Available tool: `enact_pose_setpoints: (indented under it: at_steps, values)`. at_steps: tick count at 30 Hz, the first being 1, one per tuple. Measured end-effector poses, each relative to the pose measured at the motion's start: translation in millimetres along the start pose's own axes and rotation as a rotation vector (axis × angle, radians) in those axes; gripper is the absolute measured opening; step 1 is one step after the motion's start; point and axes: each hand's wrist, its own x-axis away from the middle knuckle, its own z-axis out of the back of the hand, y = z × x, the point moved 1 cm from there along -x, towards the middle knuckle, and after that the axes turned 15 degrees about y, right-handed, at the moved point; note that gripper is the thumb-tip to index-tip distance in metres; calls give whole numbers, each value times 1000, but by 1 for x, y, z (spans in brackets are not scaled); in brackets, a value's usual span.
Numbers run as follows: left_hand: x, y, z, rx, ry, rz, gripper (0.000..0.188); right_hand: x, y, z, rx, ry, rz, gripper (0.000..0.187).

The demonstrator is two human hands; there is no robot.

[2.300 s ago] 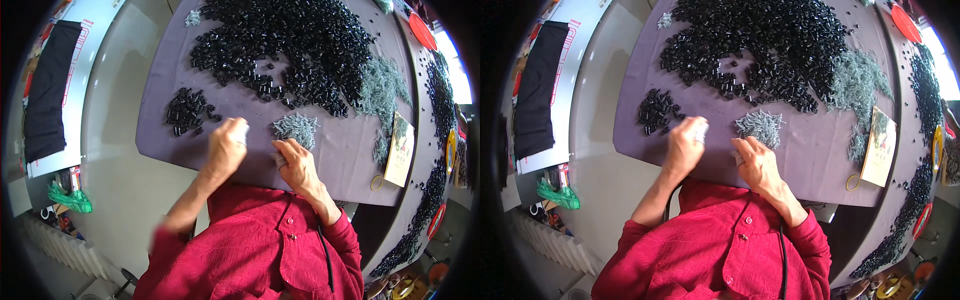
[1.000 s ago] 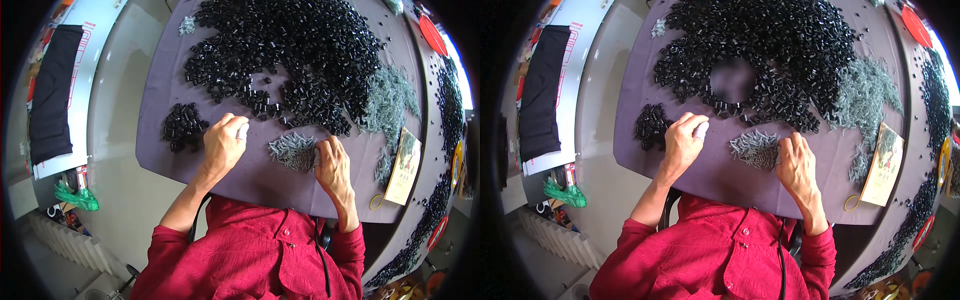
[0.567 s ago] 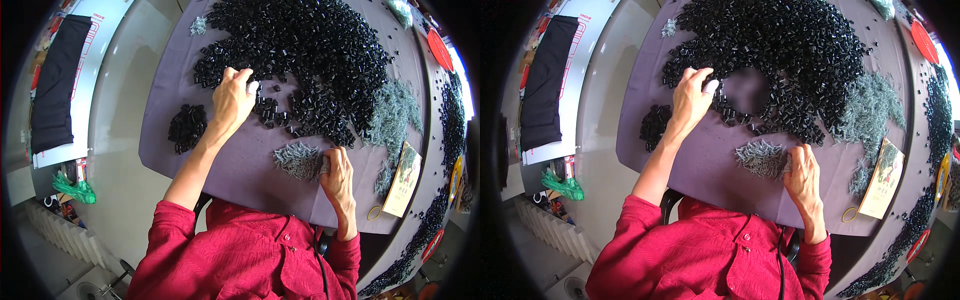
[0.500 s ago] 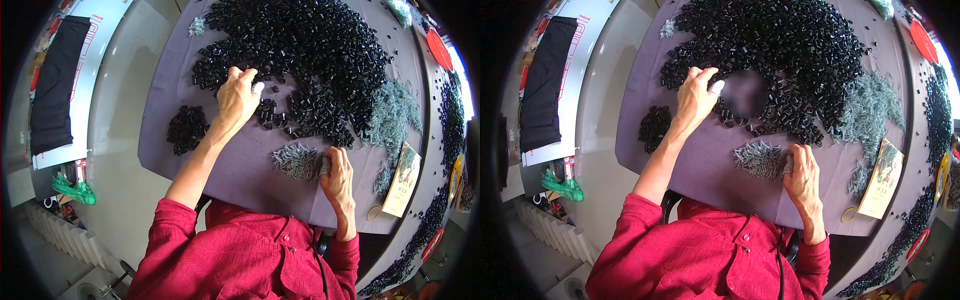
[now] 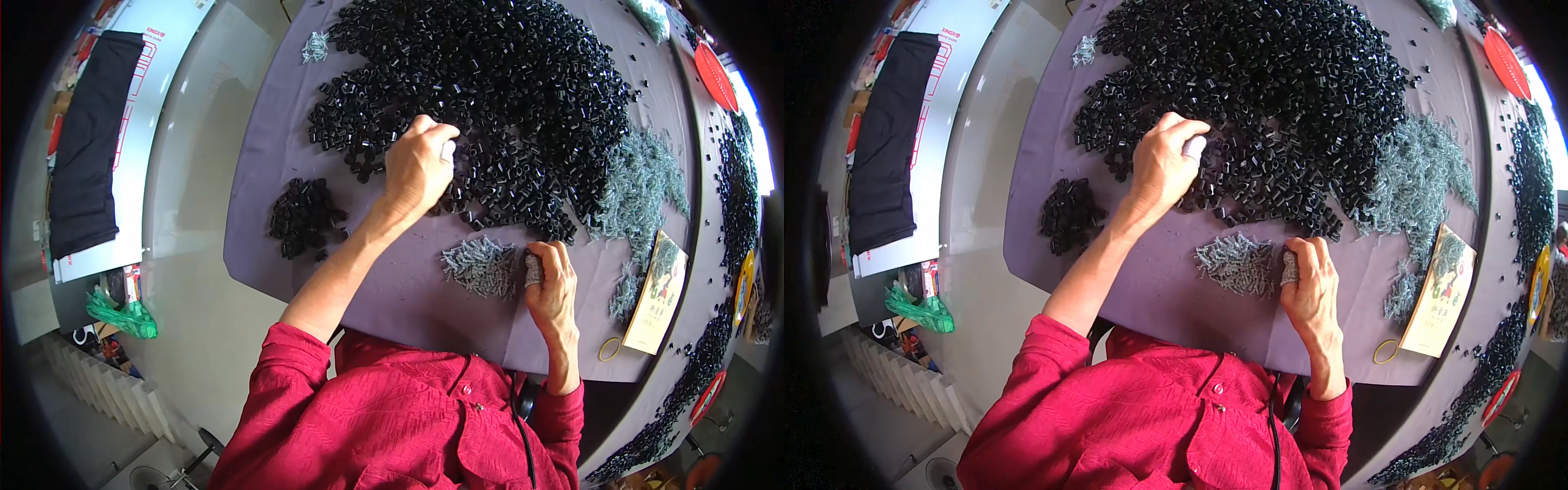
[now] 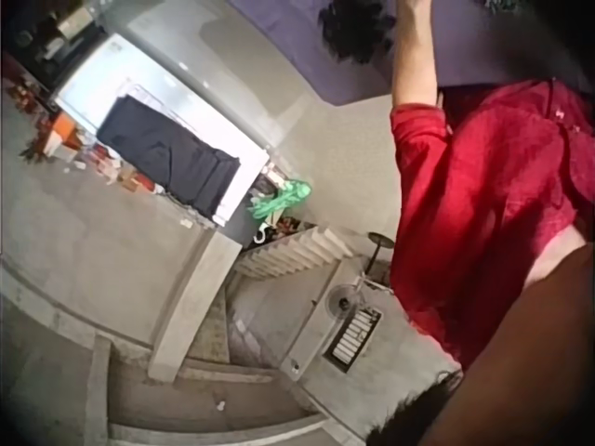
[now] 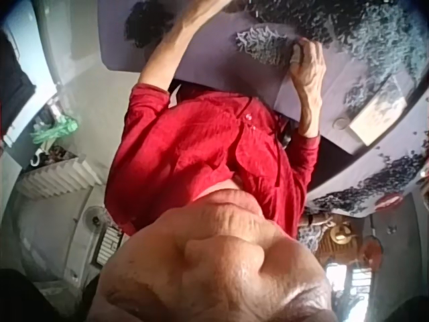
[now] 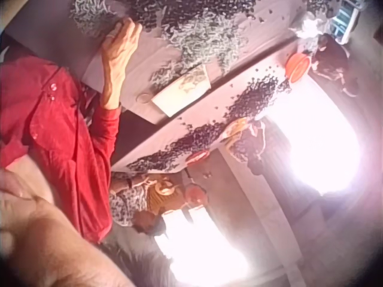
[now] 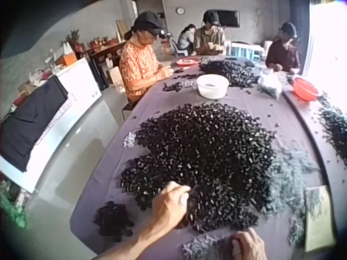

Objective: Assembling small black plastic components by inserting them into grey mesh sleeves at a manufacturing workspace.

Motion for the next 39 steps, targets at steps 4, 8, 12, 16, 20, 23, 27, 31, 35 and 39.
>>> enact_pose_setpoints:
  at_steps: [4, 8, 12, 16, 20, 23, 27, 31, 35, 39]
  values:
    - [-10, 1, -5, 35, -47, -47, 12, 0, -1, 2, 12, -31, 11, 41]
    - [-19, 9, -22, -59, -163, -81, 10, 0, -5, 2, 9, -9, 4, 40]
    - [-27, 11, -24, -126, -246, -123, 10, 1, -4, -1, 13, -1, 14, 40]
    - [-31, 19, -25, -93, -321, -178, 9, 2, -3, 0, 11, 10, 4, 39]
    - [-32, 41, -31, -290, -377, -144, 6, 2, -2, -1, 7, 21, 13, 40]
    - [-29, 37, -32, -287, -377, -132, 8, 3, -2, -1, 14, 0, -3, 41]
    - [-13, 26, -35, -148, -193, -282, 6, 4, -1, 0, 4, 4, 7, 42]
    - [-10, 16, -33, -77, -167, -201, 7, 5, -2, 3, -76, 16, -4, 41]
    - [3, 22, -7, 161, 34, 60, 22, 7, 3, 3, -101, 60, -30, 39]
    - [45, 40, 28, 933, -295, 815, 19, 10, -2, 10, -228, 106, -94, 33]
